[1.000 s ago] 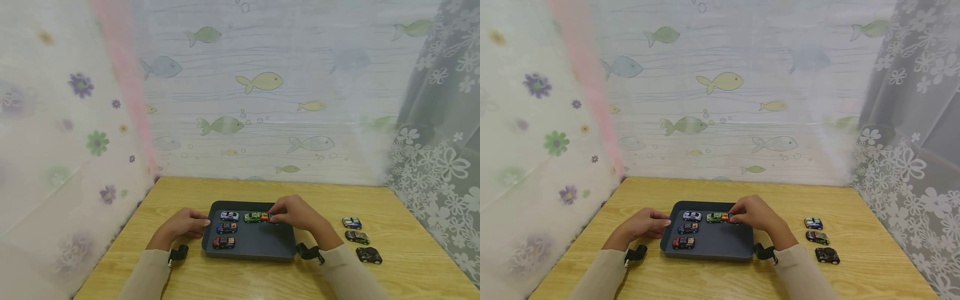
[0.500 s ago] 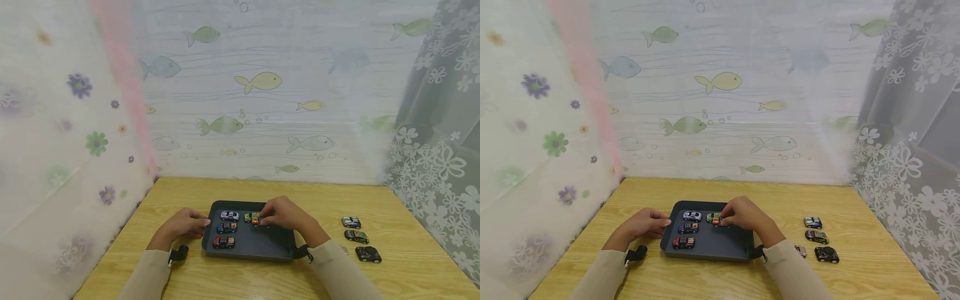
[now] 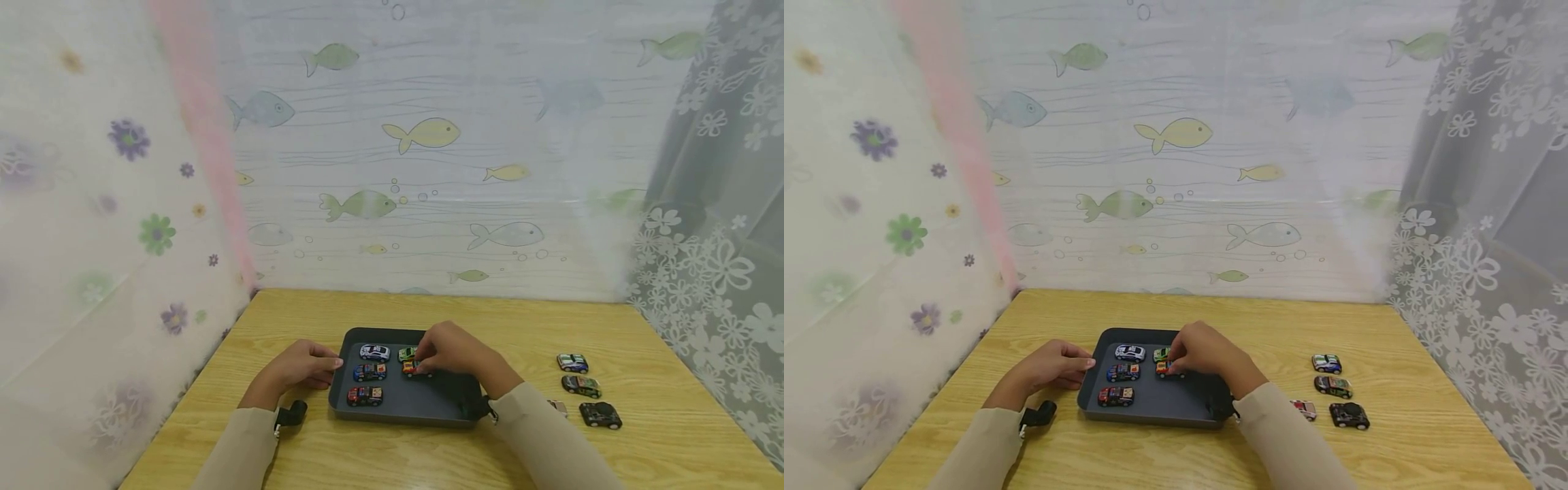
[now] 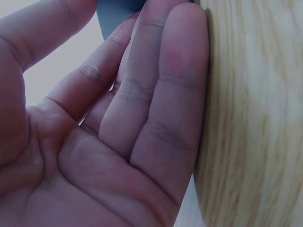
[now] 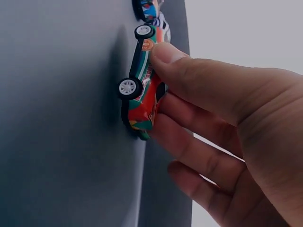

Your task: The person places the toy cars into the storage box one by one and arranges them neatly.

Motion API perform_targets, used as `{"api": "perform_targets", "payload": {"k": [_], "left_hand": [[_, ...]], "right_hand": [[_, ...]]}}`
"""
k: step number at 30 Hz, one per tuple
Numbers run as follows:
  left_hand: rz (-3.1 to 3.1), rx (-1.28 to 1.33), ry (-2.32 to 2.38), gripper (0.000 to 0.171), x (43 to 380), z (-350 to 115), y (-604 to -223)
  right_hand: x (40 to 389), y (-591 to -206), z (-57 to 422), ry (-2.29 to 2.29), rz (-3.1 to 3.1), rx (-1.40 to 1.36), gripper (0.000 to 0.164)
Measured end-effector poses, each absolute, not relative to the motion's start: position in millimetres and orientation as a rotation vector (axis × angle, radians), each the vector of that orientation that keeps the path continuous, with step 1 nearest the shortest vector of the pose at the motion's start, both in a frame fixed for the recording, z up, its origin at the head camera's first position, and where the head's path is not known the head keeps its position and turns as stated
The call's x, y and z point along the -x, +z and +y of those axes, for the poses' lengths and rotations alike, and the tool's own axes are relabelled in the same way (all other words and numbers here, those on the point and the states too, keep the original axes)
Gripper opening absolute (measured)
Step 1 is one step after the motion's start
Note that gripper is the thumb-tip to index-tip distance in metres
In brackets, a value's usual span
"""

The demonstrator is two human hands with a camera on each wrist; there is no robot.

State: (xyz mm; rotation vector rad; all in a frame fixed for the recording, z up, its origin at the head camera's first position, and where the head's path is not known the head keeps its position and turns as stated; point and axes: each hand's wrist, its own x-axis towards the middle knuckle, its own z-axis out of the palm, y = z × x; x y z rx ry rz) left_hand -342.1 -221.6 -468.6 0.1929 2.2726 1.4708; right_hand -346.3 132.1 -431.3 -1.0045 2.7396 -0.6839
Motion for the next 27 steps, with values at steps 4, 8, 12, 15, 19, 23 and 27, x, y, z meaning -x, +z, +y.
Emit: {"api": "perform_targets", "payload": {"k": [4,8,12,15,19,23,27], "left_hand": [[2.27,-0.19,1.471,0.047,342,-221,-468],[2.27,-0.189,1.472,0.048,341,-221,-467],[2.269,-0.191,1.472,0.047,341,-222,-467],[2.268,-0.192,1.47,0.047,342,-222,-467],[2.272,-0.193,1.465,0.047,341,-222,-467],[2.284,-0.198,1.453,0.048,340,-221,-467],[2.291,-0.199,1.447,0.047,340,-221,-466]], "right_hand": [[349,-433,129,-0.655,2.739,0.989,0.012],[348,-433,126,-0.658,2.73,0.993,0.011],[347,-432,124,-0.664,2.722,0.989,0.011],[346,-431,123,-0.676,2.715,0.98,0.01],[347,-432,122,-0.69,2.7,0.979,0.01],[347,-434,121,-0.697,2.695,0.978,0.011],[347,-435,121,-0.712,2.696,0.961,0.01]]}}
